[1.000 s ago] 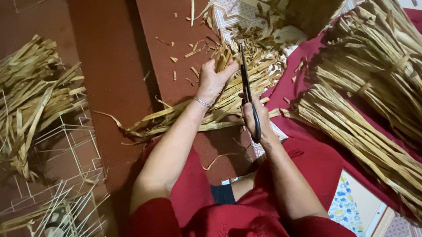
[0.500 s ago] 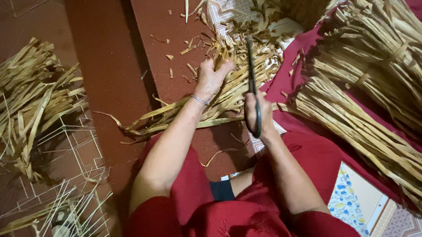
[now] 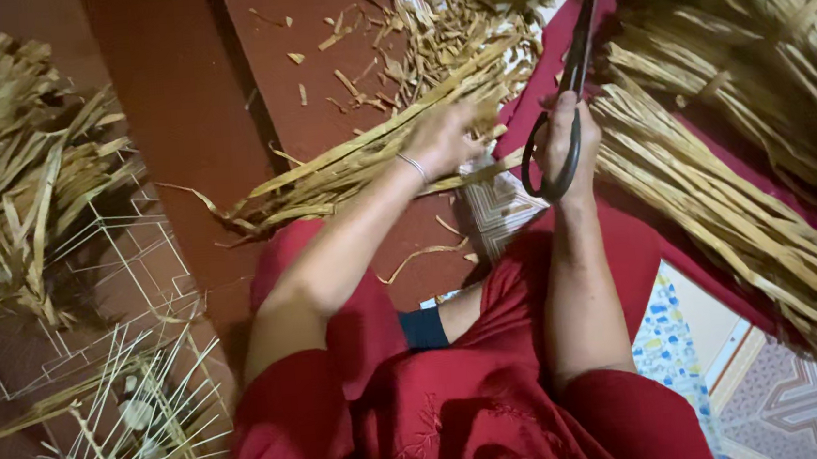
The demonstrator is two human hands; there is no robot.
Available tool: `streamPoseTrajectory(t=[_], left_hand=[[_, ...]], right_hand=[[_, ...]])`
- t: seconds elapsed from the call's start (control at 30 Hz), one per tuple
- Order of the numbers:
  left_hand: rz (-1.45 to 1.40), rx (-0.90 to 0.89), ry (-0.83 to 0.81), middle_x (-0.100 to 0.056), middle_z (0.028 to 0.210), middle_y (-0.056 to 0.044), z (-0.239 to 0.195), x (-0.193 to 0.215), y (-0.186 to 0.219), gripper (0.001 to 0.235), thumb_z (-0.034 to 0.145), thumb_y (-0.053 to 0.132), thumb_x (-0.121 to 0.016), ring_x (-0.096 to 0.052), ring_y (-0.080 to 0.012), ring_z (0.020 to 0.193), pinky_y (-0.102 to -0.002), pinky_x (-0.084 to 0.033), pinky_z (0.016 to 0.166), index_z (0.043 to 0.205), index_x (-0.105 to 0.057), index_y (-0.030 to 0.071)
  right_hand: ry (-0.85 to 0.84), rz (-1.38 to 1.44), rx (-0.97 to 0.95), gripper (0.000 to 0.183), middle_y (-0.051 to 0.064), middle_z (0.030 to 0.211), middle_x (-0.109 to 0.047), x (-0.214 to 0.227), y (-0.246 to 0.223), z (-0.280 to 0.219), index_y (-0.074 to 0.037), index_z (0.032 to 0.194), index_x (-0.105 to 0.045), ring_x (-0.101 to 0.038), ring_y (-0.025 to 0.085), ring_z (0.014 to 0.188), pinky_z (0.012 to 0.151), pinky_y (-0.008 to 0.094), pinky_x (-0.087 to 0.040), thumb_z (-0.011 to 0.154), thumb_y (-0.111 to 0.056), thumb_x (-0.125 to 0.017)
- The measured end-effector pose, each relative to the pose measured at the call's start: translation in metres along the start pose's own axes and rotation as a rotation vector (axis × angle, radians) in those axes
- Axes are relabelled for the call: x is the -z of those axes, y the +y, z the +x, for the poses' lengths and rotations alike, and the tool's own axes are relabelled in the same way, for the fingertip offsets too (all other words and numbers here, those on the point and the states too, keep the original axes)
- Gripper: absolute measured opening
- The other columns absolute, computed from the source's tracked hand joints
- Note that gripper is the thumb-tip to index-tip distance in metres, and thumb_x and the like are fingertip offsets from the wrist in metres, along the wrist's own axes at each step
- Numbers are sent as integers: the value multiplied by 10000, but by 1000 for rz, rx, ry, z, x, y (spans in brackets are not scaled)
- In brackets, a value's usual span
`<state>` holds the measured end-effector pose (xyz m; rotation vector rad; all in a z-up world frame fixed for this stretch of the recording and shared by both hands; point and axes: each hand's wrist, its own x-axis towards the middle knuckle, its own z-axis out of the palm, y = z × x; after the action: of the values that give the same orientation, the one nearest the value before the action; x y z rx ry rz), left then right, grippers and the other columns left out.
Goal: The person sits on the floor and uses shears to cut dried plant stems into short pieces. They repeatedly pick up stems, cut them, and place the cut pieces into a pile on the floor.
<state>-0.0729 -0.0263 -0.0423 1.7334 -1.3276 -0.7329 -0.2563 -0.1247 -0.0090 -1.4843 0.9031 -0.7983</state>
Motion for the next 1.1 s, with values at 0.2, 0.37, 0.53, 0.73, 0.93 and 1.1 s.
streamPoseTrajectory(t=[0.2, 0.37, 0.53, 0.73, 0.93, 1.1], left_hand=[[480, 334, -427, -737, 1034, -165, -17, -69, -32, 237, 961, 59, -593, -698, -277, 779, -408, -596, 700, 1145, -739, 83], [-498, 695, -87, -845, 1242, -39, -9, -74, -44, 403, 916, 97, -492, -503, -277, 626, -533, -389, 595, 1315, -519, 45], [14, 308, 78, -706, 1160, -135, 13, -11, -22, 424, 843, 183, -777, -690, -214, 970, -367, -569, 834, 1215, -634, 38], [-446, 180, 375, -772, 1042, -39, 23, 46, -12, 336, 910, 293, -776, -691, -107, 921, -287, -572, 843, 1136, -719, 51], [-564, 328, 415, -750, 937, -47, 12, 64, 10, 295, 867, 203, -832, -638, -98, 746, -297, -533, 657, 1064, -745, 1], [-688, 211, 394, -770, 958, -42, 10, 65, 15, 256, 846, 149, -841, -684, -89, 794, -275, -586, 736, 1037, -754, 1]], right_hand=[[94, -85, 83, 531, -34, 582, -462, 19, -3, 5, -26, 1038, -682, -471, 78, 482, 445, 275, -344, 1156, -452, -389], [79, 68, -45, 505, -45, 569, -445, 23, 7, 8, -35, 1026, -673, -424, 70, 449, 423, 262, -302, 1132, -453, -410], [-23, 237, -39, 391, -54, 606, -434, 9, 25, 5, -52, 1087, -621, -405, 49, 484, 442, 252, -308, 1141, -397, -444], [-291, 70, -21, 426, -10, 701, -562, -28, 33, -7, -9, 1018, -591, -514, 103, 588, 527, 273, -430, 1144, -398, -470], [-345, -305, 109, 493, 61, 761, -636, -44, 9, -29, -75, 1368, -607, -653, 197, 721, 689, 341, -523, 1058, -434, -470], [-354, -380, 96, 453, 118, 808, -688, -45, 1, -30, -110, 1382, -594, -705, 268, 779, 719, 396, -539, 1055, -404, -486]])
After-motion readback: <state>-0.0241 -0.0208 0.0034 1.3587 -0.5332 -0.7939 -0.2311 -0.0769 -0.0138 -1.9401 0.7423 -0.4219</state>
